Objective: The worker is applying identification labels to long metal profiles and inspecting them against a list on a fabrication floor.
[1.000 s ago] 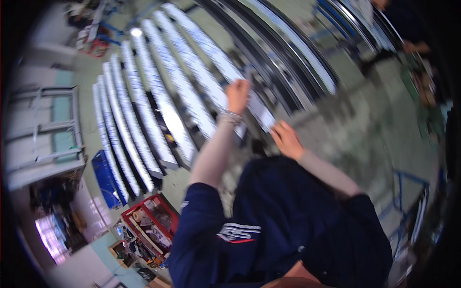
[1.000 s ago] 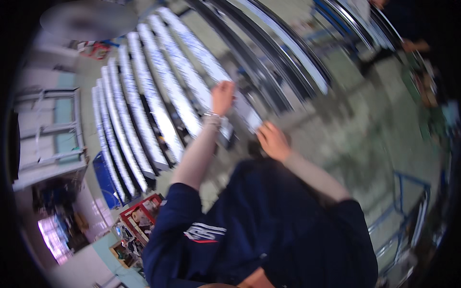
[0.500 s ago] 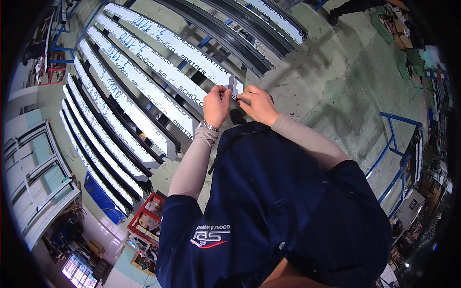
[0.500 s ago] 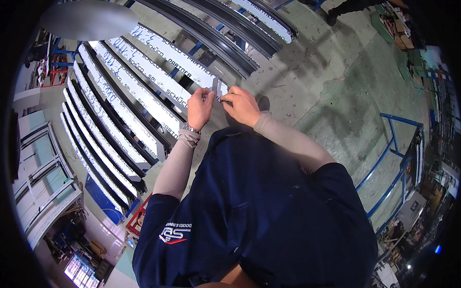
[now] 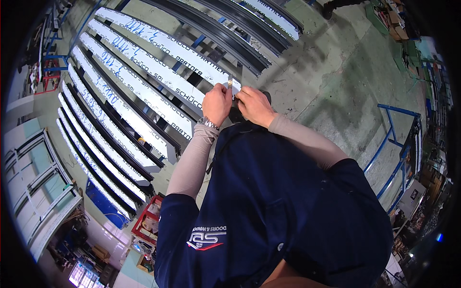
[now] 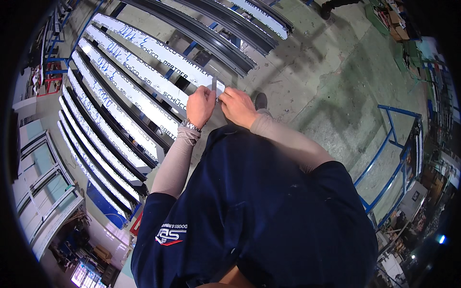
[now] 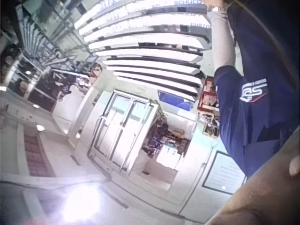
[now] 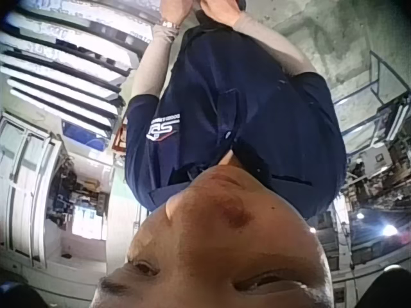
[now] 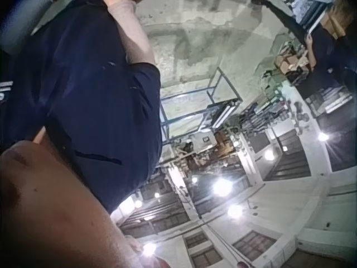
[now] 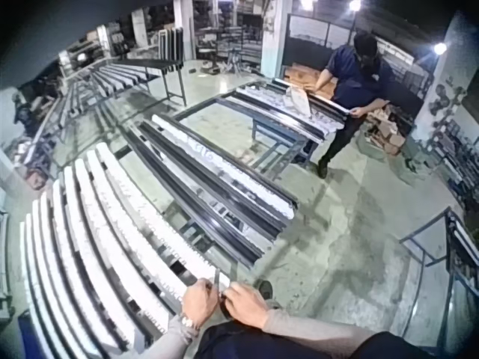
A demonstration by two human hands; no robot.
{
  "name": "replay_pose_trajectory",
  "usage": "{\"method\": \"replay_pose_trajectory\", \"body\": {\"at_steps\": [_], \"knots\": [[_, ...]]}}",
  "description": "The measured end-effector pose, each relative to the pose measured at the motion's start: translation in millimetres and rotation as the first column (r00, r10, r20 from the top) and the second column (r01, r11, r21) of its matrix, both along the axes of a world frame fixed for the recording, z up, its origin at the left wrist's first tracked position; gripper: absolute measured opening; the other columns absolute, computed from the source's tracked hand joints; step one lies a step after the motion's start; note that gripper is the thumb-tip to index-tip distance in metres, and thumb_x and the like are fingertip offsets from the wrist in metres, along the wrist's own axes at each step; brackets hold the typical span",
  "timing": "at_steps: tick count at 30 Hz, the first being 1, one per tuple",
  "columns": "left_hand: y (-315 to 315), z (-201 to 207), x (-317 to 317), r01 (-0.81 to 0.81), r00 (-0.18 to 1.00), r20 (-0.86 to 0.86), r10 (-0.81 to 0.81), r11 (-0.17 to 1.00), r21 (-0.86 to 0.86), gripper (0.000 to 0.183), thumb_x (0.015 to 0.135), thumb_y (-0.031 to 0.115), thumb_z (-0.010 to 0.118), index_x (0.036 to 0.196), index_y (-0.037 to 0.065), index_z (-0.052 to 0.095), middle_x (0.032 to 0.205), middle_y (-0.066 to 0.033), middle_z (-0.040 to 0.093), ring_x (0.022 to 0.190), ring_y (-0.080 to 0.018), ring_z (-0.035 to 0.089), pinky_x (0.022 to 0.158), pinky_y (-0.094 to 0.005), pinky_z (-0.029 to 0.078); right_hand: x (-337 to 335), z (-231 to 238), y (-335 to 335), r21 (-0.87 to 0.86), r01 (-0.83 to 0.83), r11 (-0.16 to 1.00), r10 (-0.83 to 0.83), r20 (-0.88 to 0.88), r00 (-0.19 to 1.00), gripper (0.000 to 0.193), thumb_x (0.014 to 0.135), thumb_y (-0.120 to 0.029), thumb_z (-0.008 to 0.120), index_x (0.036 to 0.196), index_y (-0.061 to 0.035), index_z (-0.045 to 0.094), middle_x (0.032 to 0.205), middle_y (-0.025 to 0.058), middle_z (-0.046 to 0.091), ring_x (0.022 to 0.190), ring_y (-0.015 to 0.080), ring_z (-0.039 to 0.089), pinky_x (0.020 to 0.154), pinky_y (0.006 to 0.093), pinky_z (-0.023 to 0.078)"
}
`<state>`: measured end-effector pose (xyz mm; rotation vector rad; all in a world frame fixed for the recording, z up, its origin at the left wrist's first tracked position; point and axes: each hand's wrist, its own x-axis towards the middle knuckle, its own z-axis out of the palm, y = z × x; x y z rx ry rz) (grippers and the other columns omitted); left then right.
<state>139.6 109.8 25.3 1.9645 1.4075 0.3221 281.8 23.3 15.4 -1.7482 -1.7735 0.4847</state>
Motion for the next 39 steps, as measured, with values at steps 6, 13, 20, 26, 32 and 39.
{"method": "replay_pose_trajectory", "body": {"at_steps": [6,13,20,26,32,39], "knots": [[3.4,5.1,4.4,0.027,1.000,0.005,-0.027,1.000,-0.010,0.025,0.087,0.026,0.065,0.085,0.002,0.067,0.076,-0.0190,0.070,0.074,-0.0412,0.068,0.068,-0.0490,0.054,8.6,1.7,-0.7,0.031,-0.059,0.998,0.060,-0.035,0.998,0.006,0.082,-0.008,0.065,0.087,-0.0045,0.065,0.091,0.0085,0.057,0.092,0.0304,0.062,0.081,0.0446,0.052],[8.0,1.8,6.8,0.087,0.996,-0.023,-0.087,0.996,0.008,0.025,0.086,0.026,0.063,0.087,0.002,0.070,0.077,-0.0227,0.069,0.075,-0.0428,0.068,0.069,-0.0485,0.054,8.4,-7.8,-0.5,0.001,-0.153,0.988,0.147,0.254,0.956,0.007,0.088,-0.013,0.058,0.090,-0.0069,0.058,0.098,0.0107,0.056,0.096,0.0316,0.061,0.087,0.0460,0.050],[13.7,2.0,8.4,0.087,0.993,-0.077,-0.091,0.995,-0.053,0.024,0.085,0.027,0.060,0.088,0.005,0.070,0.081,-0.0225,0.070,0.079,-0.0440,0.068,0.071,-0.0516,0.054,3.1,-8.5,-1.8,-0.017,0.025,1.000,-0.025,0.022,0.999,0.011,0.086,-0.013,0.065,0.091,-0.0044,0.061,0.095,0.0114,0.057,0.096,0.0318,0.061,0.089,0.0447,0.048],[14.3,4.4,9.2,0.084,0.994,-0.062,-0.088,0.994,-0.068,0.023,0.085,0.027,0.060,0.088,0.006,0.068,0.081,-0.0227,0.070,0.079,-0.0447,0.068,0.071,-0.0522,0.054,13.2,-4.2,1.0,-0.045,-0.022,0.999,0.013,-0.189,0.982,0.010,0.083,-0.010,0.070,0.083,-0.0036,0.063,0.092,0.0119,0.057,0.096,0.0326,0.061,0.088,0.0438,0.048],[14.3,3.9,9.6,0.086,0.992,-0.087,-0.092,0.994,-0.066,0.024,0.086,0.027,0.059,0.089,0.004,0.068,0.079,-0.0237,0.069,0.079,-0.0452,0.067,0.072,-0.0519,0.053,10.2,-7.4,4.1,0.035,-0.103,0.994,0.095,0.191,0.977,0.007,0.085,-0.010,0.060,0.090,-0.0050,0.061,0.092,0.0116,0.056,0.094,0.0310,0.060,0.087,0.0440,0.045],[18.7,6.9,10.1,0.129,0.980,-0.137,-0.142,0.987,-0.099,0.022,0.087,0.027,0.058,0.089,0.007,0.066,0.081,-0.0244,0.069,0.080,-0.0461,0.067,0.071,-0.0540,0.053,15.3,-4.9,17.8,0.091,-0.099,0.991,0.075,0.237,0.969,0.007,0.088,-0.012,0.058,0.092,-0.0057,0.058,0.092,0.0109,0.055,0.092,0.0286,0.059,0.084,0.0420,0.043]]}}
